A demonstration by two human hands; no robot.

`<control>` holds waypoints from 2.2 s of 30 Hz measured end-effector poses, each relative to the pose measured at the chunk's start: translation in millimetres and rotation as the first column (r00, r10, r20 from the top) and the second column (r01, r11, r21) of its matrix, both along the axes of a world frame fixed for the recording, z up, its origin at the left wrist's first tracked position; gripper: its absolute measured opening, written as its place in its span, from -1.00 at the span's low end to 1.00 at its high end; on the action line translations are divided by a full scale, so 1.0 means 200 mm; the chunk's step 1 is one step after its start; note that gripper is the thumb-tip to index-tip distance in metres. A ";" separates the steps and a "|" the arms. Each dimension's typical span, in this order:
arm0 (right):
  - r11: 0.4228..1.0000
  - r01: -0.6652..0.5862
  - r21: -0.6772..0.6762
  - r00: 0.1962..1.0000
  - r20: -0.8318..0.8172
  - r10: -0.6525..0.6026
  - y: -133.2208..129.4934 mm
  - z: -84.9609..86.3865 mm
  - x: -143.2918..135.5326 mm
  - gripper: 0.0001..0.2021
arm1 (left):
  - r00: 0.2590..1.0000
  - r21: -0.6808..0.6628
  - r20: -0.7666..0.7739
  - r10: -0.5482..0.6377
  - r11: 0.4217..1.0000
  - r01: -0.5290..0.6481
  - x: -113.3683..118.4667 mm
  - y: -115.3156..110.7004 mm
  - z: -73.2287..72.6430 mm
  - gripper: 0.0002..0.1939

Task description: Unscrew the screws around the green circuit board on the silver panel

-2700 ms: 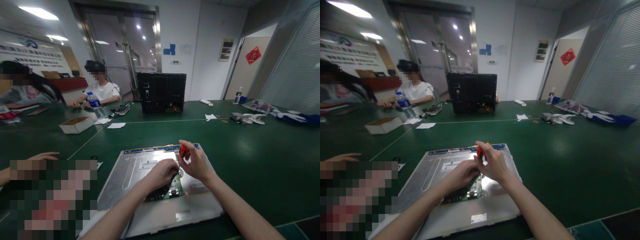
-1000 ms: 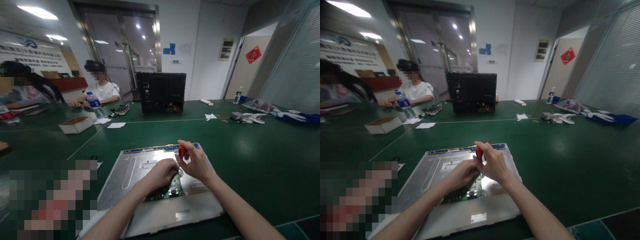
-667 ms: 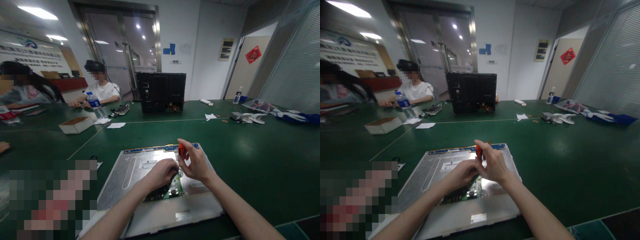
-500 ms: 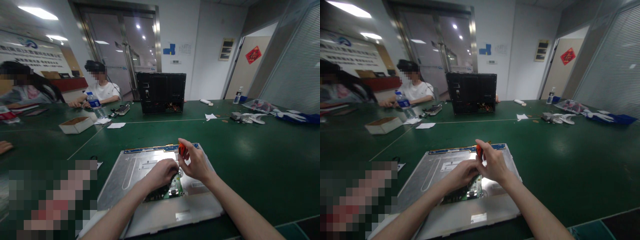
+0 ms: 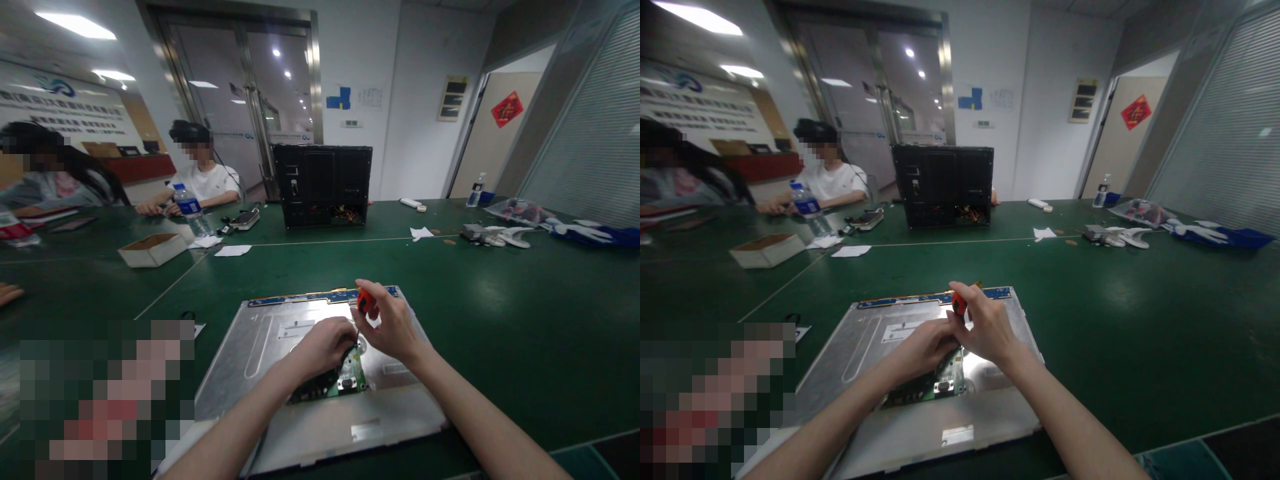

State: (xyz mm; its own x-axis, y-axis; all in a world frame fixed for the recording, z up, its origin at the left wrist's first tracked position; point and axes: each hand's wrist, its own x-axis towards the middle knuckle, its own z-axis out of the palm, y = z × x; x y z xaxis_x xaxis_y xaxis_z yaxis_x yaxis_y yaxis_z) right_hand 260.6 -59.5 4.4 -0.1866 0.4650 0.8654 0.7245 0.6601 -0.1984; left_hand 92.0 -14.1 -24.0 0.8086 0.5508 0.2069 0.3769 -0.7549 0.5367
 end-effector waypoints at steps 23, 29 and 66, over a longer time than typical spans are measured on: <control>1.000 -0.019 -0.014 1.000 0.006 0.019 -0.01 0.01 0.00 -0.57 | 1.000 0.019 -0.010 0.008 1.000 -0.008 0.00 0.01 -0.01 -0.81; 0.996 -0.054 -0.068 0.998 0.013 0.055 -0.01 0.01 0.01 -0.48 | 1.000 0.013 -0.005 -0.006 1.000 0.006 0.00 0.00 0.00 -0.82; 1.000 -0.002 -0.021 1.000 -0.008 0.002 -0.01 0.01 0.01 -0.56 | 1.000 0.006 -0.018 0.000 1.000 0.000 0.00 0.00 -0.01 -0.78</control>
State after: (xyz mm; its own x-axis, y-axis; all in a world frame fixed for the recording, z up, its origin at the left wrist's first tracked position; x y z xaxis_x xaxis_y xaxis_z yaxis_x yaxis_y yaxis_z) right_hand 262.0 -61.6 6.2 -0.1810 0.4824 0.8571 0.7213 0.6575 -0.2177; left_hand 92.9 -13.2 -25.8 0.8119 0.5498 0.1962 0.3865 -0.7582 0.5251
